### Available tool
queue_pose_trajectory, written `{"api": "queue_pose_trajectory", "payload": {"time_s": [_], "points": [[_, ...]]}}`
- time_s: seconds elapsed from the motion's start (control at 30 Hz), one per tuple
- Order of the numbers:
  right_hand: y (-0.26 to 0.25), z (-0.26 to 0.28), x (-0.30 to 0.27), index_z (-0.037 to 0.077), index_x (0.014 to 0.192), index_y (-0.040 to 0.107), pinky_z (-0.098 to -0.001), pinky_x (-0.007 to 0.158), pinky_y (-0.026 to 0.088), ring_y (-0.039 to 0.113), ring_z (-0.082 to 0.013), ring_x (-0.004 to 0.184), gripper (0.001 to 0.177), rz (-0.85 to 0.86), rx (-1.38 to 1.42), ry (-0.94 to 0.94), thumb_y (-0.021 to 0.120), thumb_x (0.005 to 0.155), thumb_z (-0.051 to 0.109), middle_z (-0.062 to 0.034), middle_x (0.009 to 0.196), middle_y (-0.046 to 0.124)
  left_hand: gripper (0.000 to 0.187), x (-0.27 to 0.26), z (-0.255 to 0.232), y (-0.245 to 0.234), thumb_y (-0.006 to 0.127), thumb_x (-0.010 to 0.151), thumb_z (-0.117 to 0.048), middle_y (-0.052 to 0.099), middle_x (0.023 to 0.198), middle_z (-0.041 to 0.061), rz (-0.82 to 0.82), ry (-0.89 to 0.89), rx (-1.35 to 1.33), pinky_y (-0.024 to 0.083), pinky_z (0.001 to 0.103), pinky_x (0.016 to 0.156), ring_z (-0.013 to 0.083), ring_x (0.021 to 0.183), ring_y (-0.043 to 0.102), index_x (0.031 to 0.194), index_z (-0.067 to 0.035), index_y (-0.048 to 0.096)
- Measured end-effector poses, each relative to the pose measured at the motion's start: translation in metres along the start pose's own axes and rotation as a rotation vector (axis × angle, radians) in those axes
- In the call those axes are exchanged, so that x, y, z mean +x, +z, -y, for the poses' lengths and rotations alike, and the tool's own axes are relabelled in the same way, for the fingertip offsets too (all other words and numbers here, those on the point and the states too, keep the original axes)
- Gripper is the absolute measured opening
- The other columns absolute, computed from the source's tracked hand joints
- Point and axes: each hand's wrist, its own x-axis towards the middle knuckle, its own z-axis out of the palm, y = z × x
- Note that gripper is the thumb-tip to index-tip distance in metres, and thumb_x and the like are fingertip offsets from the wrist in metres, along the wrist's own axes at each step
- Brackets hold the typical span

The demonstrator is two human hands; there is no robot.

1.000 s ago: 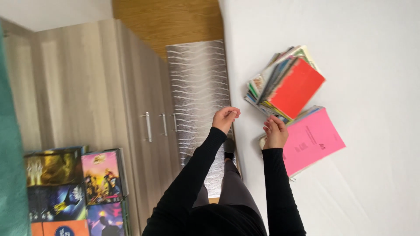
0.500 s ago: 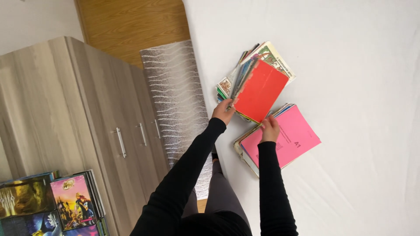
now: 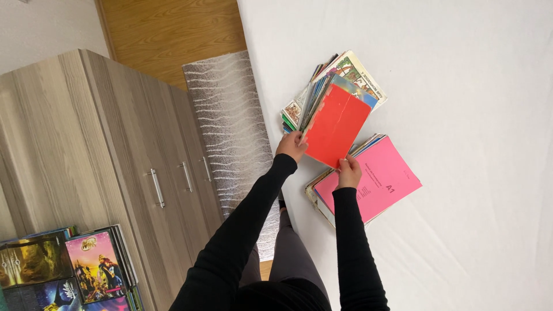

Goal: The person picks up various notebooks and books from a pile on a white surface and places them one by one onto a wooden cabinet. The items include notebooks with different cover designs, such as a bridge, a dog, and a motorcycle, which are arranged in a grid pattern on the cabinet.

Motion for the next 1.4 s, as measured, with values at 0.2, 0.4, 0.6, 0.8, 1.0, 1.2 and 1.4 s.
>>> {"api": "queue_pose_trajectory", "payload": {"time_s": [0.2, 0.4, 0.6, 0.8, 1.0, 1.2, 1.4], "points": [[0.0, 0.027, -0.028, 0.002, 0.117, 0.071, -0.027, 0.064, 0.051, 0.063, -0.0122, 0.075, 0.025, 0.086, 0.025, 0.083, 0.066, 0.093, 0.007, -0.0025, 0.089, 0.068, 0.043, 0.017, 0.062, 0.033, 0.065, 0.092, -0.012, 0.074, 0.103, 0.011, 0.262, -0.143, -0.721, 0.065, 0.038, 0.068, 0.0207, 0.088, 0.074, 0.134, -0.007, 0.055], [0.011, 0.061, -0.067, -0.002, 0.111, 0.069, -0.0303, 0.071, 0.054, 0.068, -0.0162, 0.08, 0.019, 0.207, 0.095, 0.132, 0.065, 0.095, 0.007, -0.0054, 0.095, 0.072, 0.045, -0.006, 0.094, -0.003, 0.065, 0.094, -0.007, 0.074, 0.108, 0.012, 0.294, -0.18, -0.901, 0.065, 0.038, 0.069, 0.0216, 0.092, 0.074, 0.138, -0.008, 0.056], [0.041, 0.058, -0.093, 0.001, 0.12, 0.072, -0.0297, 0.071, 0.053, 0.062, -0.0118, 0.078, 0.025, 0.368, 0.047, 0.074, 0.065, 0.096, 0.006, -0.0026, 0.095, 0.071, 0.044, -0.055, 0.131, -0.057, 0.065, 0.098, -0.009, 0.072, 0.109, 0.014, 0.264, -0.164, -0.907, 0.064, 0.039, 0.069, 0.0235, 0.091, 0.073, 0.14, -0.006, 0.056], [0.092, 0.041, -0.132, 0.0, 0.12, 0.071, -0.03, 0.079, 0.056, 0.069, -0.0134, 0.089, 0.026, 0.575, -0.111, 0.066, 0.066, 0.096, 0.008, -0.005, 0.103, 0.075, 0.044, -0.108, 0.169, -0.122, 0.063, 0.097, -0.008, 0.074, 0.111, 0.012, 0.106, -0.166, -1.004, 0.065, 0.04, 0.07, 0.0221, 0.093, 0.075, 0.14, -0.005, 0.053], [0.163, 0.019, -0.208, 0.0, 0.121, 0.07, -0.0351, 0.087, 0.059, 0.071, -0.0151, 0.093, 0.027, 0.757, -0.175, 0.073, 0.067, 0.095, 0.008, -0.0055, 0.106, 0.075, 0.045, -0.163, 0.246, -0.18, 0.064, 0.096, -0.007, 0.073, 0.109, 0.013, -0.126, -0.108, -1.052, 0.066, 0.039, 0.068, 0.0208, 0.091, 0.074, 0.14, -0.001, 0.056], [0.23, -0.016, -0.311, 0.001, 0.121, 0.071, -0.0323, 0.085, 0.06, 0.072, -0.0152, 0.095, 0.029, 0.856, -0.301, 0.088, 0.069, 0.093, 0.007, -0.0071, 0.109, 0.076, 0.047, -0.233, 0.337, -0.228, 0.071, 0.091, -0.008, 0.072, 0.109, 0.014, -0.434, -0.15, -1.025, 0.067, 0.038, 0.064, 0.0216, 0.09, 0.074, 0.136, -0.002, 0.06], [0.273, -0.106, -0.384, 0.001, 0.12, 0.071, -0.0318, 0.081, 0.059, 0.073, -0.0164, 0.092, 0.029, 0.967, -0.364, 0.18, 0.072, 0.091, 0.005, -0.0082, 0.107, 0.077, 0.046, -0.33, 0.408, -0.287, 0.075, 0.087, -0.012, 0.073, 0.107, 0.009, -0.694, -0.231, -1.01, 0.067, 0.036, 0.064, 0.0179, 0.089, 0.074, 0.131, -0.003, 0.064]]}}
